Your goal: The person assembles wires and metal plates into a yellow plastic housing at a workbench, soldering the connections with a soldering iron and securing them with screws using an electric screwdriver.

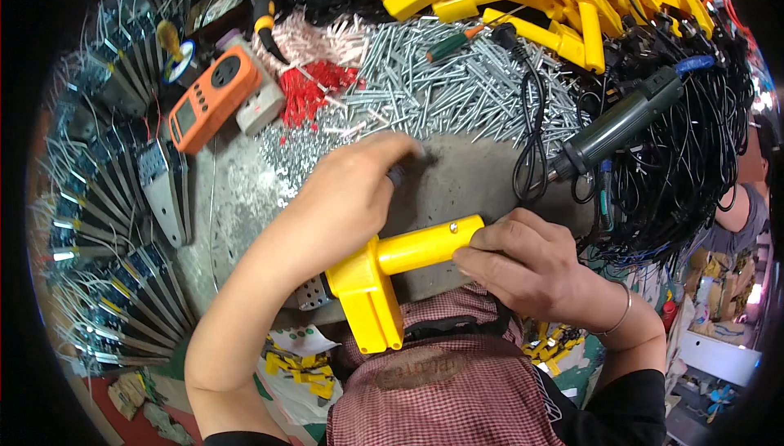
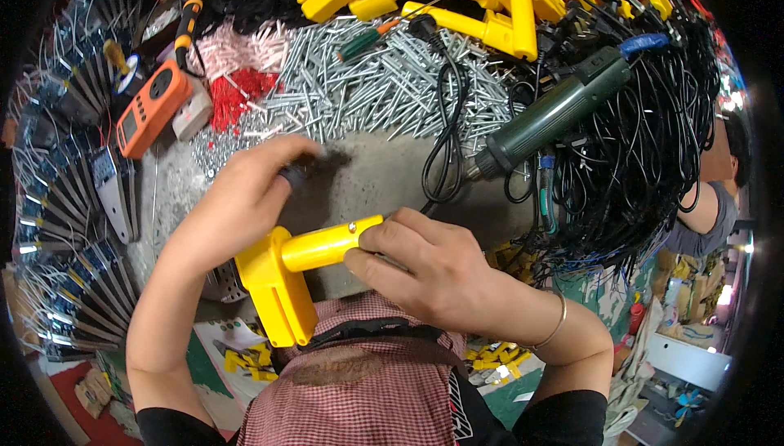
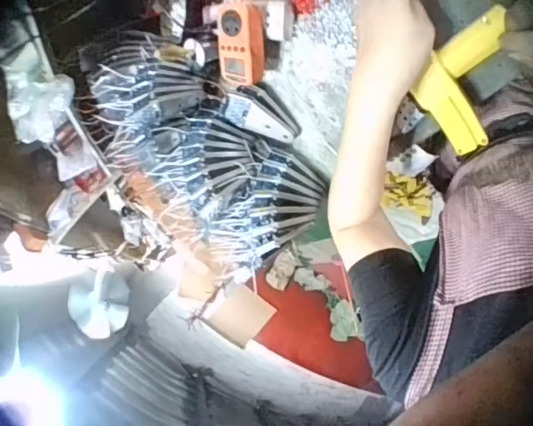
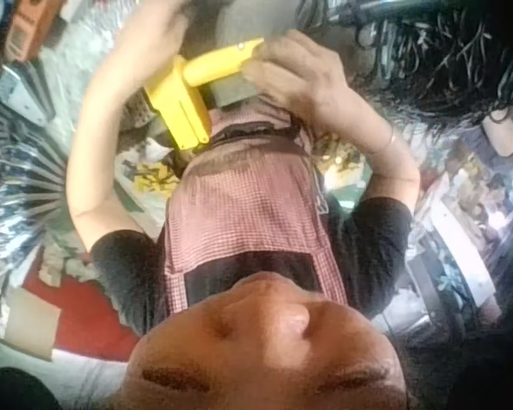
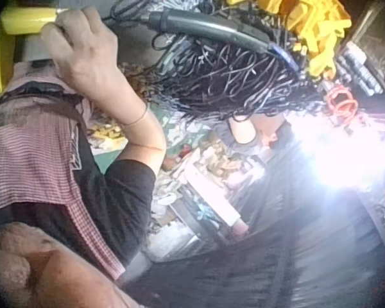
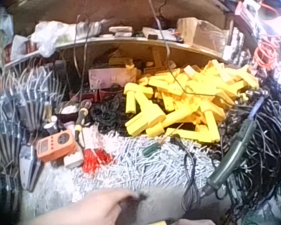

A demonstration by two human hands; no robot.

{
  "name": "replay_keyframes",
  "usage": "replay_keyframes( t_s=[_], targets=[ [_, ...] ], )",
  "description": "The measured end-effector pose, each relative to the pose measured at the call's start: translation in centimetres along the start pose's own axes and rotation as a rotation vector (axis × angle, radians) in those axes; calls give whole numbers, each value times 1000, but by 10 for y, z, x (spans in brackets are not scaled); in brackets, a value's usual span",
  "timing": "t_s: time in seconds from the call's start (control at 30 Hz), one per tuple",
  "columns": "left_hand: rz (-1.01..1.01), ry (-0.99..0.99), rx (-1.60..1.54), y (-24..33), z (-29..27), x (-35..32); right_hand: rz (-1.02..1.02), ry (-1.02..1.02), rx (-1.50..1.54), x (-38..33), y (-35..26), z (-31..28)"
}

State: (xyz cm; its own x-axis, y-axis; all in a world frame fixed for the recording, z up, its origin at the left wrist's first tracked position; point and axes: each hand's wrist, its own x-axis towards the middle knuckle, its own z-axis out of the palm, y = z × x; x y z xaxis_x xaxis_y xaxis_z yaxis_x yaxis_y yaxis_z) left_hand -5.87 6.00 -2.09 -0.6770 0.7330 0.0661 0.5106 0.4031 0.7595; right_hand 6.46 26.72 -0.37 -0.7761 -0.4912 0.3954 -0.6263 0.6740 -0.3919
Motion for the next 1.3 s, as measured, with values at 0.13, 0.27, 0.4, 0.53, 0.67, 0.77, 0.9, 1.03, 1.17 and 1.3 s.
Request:
replay_keyframes(
  t_s=[0.13,0.27,0.4,0.53,0.67,0.77,0.9,1.03,1.17,1.3],
  targets=[
    [15,220,39,4,-8,7,-72,161,-38,-9,11,17],
    [-16,258,319,-6,-4,20,-182,220,-84,-9,19,23],
    [23,203,567,-21,9,36,-241,243,-128,-13,24,26],
    [156,188,663,-18,15,51,-239,298,-90,-14,29,30],
    [237,166,747,-15,17,56,-288,329,-77,-8,32,33],
    [264,127,856,-12,19,54,-305,315,-98,-11,30,35],
    [135,89,827,-15,19,50,-296,352,-99,-17,34,42],
    [199,263,663,-10,4,32,-255,308,-96,-14,34,41],
    [209,361,454,7,-13,-3,-239,246,-116,-12,36,33],
    [123,338,184,25,-16,-47,-174,194,-140,-17,35,28]
  ],
)
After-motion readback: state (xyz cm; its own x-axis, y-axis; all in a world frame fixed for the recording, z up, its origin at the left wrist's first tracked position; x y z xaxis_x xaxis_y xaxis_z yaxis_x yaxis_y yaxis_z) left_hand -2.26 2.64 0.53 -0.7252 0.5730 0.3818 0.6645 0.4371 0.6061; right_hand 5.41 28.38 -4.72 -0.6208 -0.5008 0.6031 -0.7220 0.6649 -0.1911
